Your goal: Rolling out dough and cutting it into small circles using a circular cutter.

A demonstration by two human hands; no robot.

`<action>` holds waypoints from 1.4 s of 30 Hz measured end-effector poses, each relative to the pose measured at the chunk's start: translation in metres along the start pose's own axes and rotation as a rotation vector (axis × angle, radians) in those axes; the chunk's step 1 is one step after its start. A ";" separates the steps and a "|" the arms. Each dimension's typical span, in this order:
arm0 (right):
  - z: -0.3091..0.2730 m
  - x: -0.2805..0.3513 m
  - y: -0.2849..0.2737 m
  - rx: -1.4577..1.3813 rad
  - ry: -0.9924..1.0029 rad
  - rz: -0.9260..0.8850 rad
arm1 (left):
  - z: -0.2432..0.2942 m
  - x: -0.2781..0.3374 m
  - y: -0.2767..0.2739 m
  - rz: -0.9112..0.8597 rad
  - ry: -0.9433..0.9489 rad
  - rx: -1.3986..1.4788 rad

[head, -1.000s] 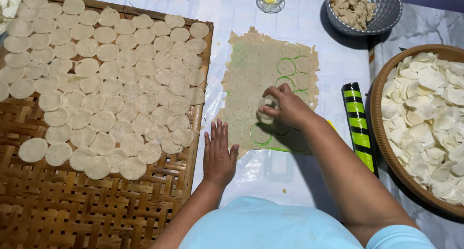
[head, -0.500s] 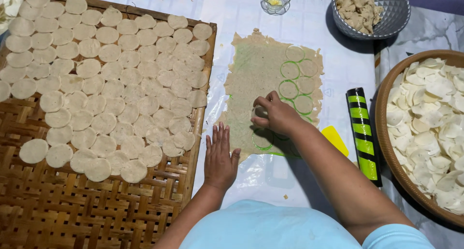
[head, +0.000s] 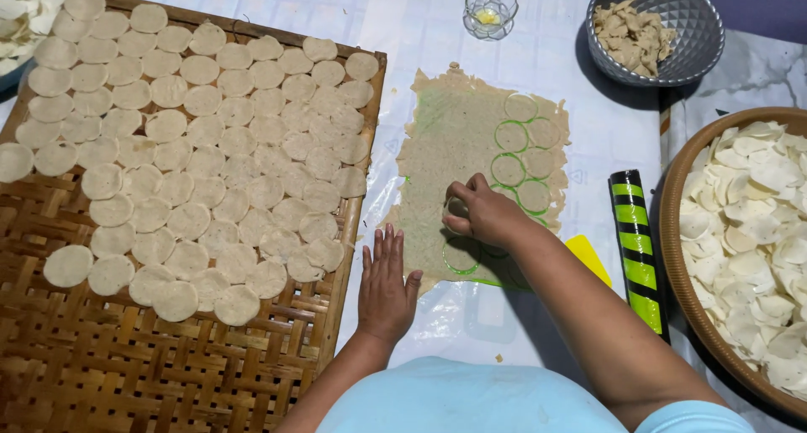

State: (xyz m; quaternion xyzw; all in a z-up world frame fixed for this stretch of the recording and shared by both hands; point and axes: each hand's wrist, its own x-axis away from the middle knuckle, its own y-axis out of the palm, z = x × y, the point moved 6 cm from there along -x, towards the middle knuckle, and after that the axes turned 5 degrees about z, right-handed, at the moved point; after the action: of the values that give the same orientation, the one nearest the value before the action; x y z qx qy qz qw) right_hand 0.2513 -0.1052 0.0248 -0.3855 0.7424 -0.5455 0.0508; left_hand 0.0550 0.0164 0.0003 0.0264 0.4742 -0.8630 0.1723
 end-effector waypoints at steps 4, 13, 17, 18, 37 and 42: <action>-0.004 -0.005 -0.003 -0.044 0.030 0.061 | 0.000 -0.001 0.000 -0.004 0.003 -0.018; 0.010 -0.023 -0.029 -0.156 0.024 -0.003 | 0.000 -0.001 -0.002 -0.022 -0.018 -0.006; 0.021 -0.038 -0.070 -0.219 0.014 0.183 | -0.001 -0.001 -0.001 -0.018 -0.020 -0.007; 0.025 -0.043 -0.077 -0.196 0.017 0.225 | -0.001 -0.002 -0.001 -0.014 -0.019 -0.012; 0.025 -0.055 -0.044 -0.012 0.028 0.108 | -0.006 -0.003 0.005 -0.045 -0.041 -0.047; 0.015 -0.051 -0.047 0.096 -0.029 0.098 | 0.003 -0.002 -0.004 0.084 0.006 -0.043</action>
State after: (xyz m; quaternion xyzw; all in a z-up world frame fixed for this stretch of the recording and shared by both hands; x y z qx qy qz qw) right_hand 0.3185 -0.0898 0.0407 -0.3537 0.7325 -0.5718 0.1064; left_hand 0.0561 0.0169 0.0058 0.0452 0.4916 -0.8445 0.2074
